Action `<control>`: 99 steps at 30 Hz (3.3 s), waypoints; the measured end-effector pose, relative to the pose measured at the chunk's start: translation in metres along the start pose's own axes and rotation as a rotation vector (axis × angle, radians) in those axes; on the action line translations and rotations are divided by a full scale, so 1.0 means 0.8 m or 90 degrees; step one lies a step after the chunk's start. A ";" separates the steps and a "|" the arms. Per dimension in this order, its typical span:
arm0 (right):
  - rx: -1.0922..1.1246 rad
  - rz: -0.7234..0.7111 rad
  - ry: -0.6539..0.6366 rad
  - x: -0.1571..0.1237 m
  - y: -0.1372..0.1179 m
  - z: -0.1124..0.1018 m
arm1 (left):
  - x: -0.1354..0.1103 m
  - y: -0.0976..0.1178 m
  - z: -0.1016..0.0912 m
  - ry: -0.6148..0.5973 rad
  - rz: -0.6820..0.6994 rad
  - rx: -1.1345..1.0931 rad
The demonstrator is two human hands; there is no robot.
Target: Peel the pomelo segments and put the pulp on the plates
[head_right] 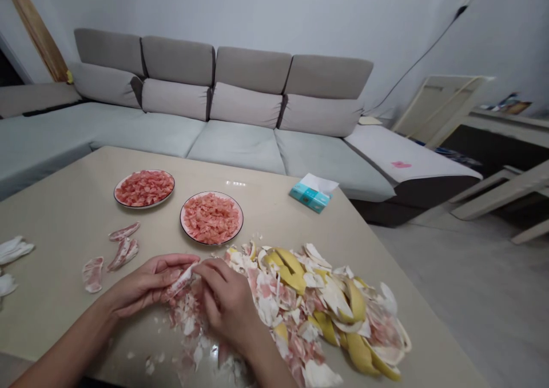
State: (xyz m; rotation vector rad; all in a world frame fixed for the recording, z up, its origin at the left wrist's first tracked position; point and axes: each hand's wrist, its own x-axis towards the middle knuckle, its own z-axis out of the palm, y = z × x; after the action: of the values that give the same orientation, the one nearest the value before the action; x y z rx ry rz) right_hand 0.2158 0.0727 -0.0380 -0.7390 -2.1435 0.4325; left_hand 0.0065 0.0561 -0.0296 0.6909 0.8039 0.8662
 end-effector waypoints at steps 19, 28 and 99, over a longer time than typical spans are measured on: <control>-0.217 -0.131 0.065 -0.005 0.000 0.016 | 0.003 -0.006 0.009 -0.020 -0.037 0.033; -0.031 0.064 0.113 -0.001 0.006 0.005 | 0.000 0.000 0.002 -0.039 -0.036 0.023; 0.045 0.189 0.113 -0.001 -0.002 0.027 | 0.011 -0.021 0.030 0.185 0.232 0.201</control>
State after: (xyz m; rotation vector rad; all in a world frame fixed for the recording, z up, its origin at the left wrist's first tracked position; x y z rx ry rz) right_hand 0.1989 0.0697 -0.0509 -1.0218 -1.8490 0.5724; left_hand 0.0361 0.0514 -0.0333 1.0249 1.1106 1.2013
